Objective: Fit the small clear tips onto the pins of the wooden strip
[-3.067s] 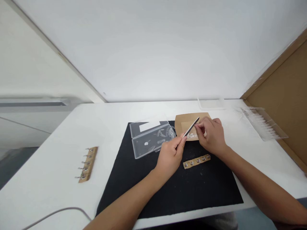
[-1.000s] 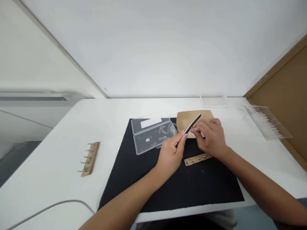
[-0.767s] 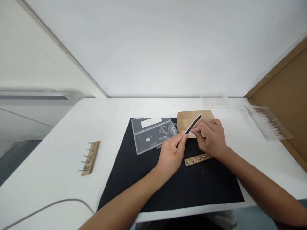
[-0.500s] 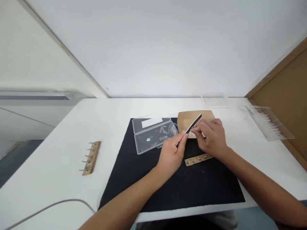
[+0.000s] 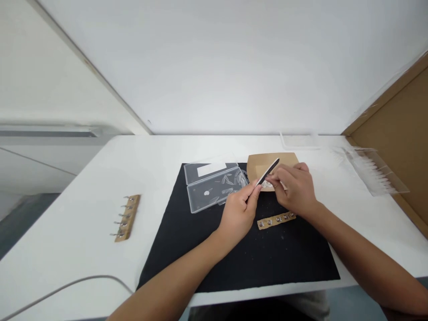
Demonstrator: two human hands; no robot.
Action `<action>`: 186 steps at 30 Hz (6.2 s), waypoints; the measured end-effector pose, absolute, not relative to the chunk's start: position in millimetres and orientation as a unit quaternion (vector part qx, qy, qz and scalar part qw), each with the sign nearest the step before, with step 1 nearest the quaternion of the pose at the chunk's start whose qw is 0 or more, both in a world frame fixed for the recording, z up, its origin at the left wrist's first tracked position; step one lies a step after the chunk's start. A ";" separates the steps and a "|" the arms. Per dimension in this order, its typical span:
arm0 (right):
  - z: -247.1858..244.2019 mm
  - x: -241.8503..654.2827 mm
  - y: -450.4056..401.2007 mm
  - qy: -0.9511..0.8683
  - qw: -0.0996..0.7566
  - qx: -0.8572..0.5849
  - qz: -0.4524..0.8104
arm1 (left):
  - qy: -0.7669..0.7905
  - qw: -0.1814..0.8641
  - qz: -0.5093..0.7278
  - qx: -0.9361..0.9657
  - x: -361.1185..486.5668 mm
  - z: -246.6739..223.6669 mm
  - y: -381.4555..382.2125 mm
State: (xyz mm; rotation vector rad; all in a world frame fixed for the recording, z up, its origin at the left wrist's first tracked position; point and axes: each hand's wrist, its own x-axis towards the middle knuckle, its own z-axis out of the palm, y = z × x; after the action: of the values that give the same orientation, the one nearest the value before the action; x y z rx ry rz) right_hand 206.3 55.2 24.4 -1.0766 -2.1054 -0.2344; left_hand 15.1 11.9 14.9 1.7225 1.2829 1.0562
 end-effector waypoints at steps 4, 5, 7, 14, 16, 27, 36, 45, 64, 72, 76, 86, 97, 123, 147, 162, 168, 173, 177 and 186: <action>24.9 205.4 54.3 -0.798 0.401 -0.439 -0.092 | 0.507 0.357 0.409 0.669 14.7 14.6 12.2; 25.2 205.5 54.3 -0.805 0.398 -0.431 -0.087 | 0.504 0.357 0.411 0.671 14.7 14.7 12.2; 25.3 206.0 55.1 -0.815 0.388 -0.421 -0.087 | 0.500 0.359 0.413 0.672 14.9 14.7 12.3; 20.0 206.5 60.2 -0.816 0.370 -0.435 -0.089 | 0.506 0.354 0.412 0.670 16.0 10.9 15.2; 18.7 206.9 61.8 -0.814 0.365 -0.442 -0.095 | 0.509 0.348 0.407 0.674 15.9 9.2 16.9; 21.5 223.8 60.6 -0.775 0.424 -0.465 -0.056 | 0.484 0.220 0.361 0.766 8.7 4.4 22.3; 19.3 255.1 68.4 -0.825 0.336 -0.451 0.041 | 0.531 0.025 0.219 0.818 1.2 -5.0 25.1; 14.5 264.2 73.3 -0.824 0.331 -0.459 0.033 | 0.527 0.039 0.045 0.848 -2.2 2.2 32.6; 19.6 269.5 71.5 -0.789 0.406 -0.455 0.072 | 0.391 -0.074 0.203 0.895 -12.0 3.7 31.0; 26.0 250.6 55.2 -0.819 0.390 -0.420 -0.003 | 0.441 -0.094 0.308 0.838 -4.8 -3.0 31.6; 22.7 239.8 52.3 -0.814 0.387 -0.426 -0.075 | 0.406 -0.076 0.344 0.843 -2.0 -2.0 27.1; 16.8 218.2 44.3 -0.766 0.407 -0.472 -0.155 | 0.380 -0.050 0.386 0.839 1.8 1.2 24.0; 23.8 218.4 43.8 -0.776 0.377 -0.477 -0.168 | 0.417 -0.099 0.385 0.817 4.5 8.3 18.0; 25.2 216.9 43.9 -0.807 0.372 -0.425 -0.170 | 0.420 -0.057 0.391 0.817 11.8 8.9 12.0; 27.5 215.5 46.2 -0.797 0.375 -0.432 -0.194 | 0.430 -0.055 0.397 0.809 13.4 8.2 12.2; 27.1 215.4 47.6 -0.809 0.372 -0.421 -0.173 | 0.422 -0.063 0.408 0.807 13.1 3.9 14.6; 23.8 215.7 49.6 -0.819 0.357 -0.406 -0.193 | 0.430 -0.062 0.417 0.799 13.4 2.8 15.5; 25.1 214.4 48.9 -0.818 0.365 -0.406 -0.179 | 0.428 -0.058 0.425 0.795 12.5 5.6 14.0; 26.3 214.6 51.5 -0.796 0.382 -0.423 -0.202 | 0.422 -0.059 0.434 0.793 12.4 5.5 13.7; 23.9 219.4 51.1 -0.808 0.402 -0.401 -0.159 | 0.427 -0.093 0.417 0.797 8.1 7.5 16.5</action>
State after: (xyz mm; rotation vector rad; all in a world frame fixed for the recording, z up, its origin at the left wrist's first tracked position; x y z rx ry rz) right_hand 219.4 51.1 23.9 -1.0146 -2.0416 -0.4029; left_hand 8.1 16.5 7.5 2.6617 1.4285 1.3944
